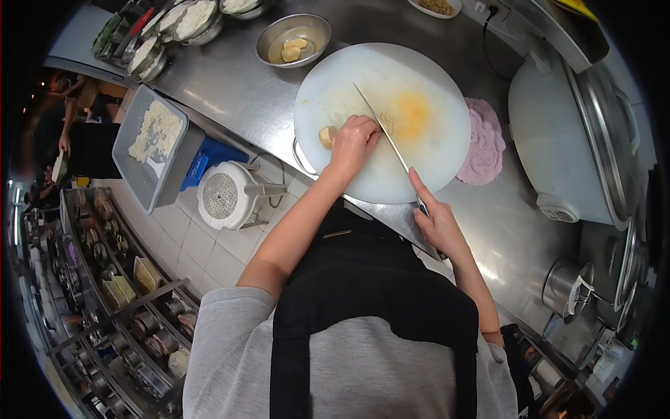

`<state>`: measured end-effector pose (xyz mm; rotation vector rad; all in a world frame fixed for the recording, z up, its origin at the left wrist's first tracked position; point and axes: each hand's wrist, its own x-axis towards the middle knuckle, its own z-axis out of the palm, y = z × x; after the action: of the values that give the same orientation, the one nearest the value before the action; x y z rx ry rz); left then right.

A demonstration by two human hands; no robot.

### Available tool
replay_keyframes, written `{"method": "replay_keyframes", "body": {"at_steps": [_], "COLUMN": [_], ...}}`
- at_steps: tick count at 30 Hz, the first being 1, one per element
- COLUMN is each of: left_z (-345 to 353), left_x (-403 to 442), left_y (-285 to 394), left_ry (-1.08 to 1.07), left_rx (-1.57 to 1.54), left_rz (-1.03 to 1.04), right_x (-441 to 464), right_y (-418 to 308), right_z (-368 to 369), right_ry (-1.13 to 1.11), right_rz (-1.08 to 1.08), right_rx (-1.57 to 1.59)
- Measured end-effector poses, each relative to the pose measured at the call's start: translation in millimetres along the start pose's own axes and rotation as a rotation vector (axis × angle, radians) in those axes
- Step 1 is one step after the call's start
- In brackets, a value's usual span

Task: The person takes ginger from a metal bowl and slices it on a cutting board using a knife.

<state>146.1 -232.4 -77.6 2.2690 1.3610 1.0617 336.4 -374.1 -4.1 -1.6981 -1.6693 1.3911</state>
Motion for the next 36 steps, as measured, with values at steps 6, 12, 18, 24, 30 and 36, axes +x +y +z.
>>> {"method": "replay_keyframes", "body": {"at_steps": [6,12,18,24,30,36], "left_z": [-1.0,1.7,2.8,-0.5,-1.1,1.4], "left_x": [-1.4,-2.9,-3.3,-2.2,-1.6,-1.9], "left_y": [-0.5,-3.9,-5.9,-3.3,-2.5,-4.5], "left_ry": [-0.017,-0.001,-0.001,-0.004,-0.003,0.011], "left_rx": [0.005,-0.006,-0.006,-0.004,-0.006,-0.005], "left_rz": [-0.014,0.005,0.004,0.007,0.002,0.018], "right_x": [-13.3,8.0,10.0,-5.5,-3.8,14.6], "right_y": [6.1,1.7,-10.7,-7.1,-7.1,3.9], "right_z": [4.1,4.2,-4.2,-2.0,-1.4,1.5], "right_ry": [0.044,0.011,-0.061,-0.010,-0.028,0.004], "right_rz": [-0.069,-0.011,0.134,0.007,0.025,-0.044], "right_rx": [-0.042,0.010,0.092,0.001,-0.058,0.025]}}
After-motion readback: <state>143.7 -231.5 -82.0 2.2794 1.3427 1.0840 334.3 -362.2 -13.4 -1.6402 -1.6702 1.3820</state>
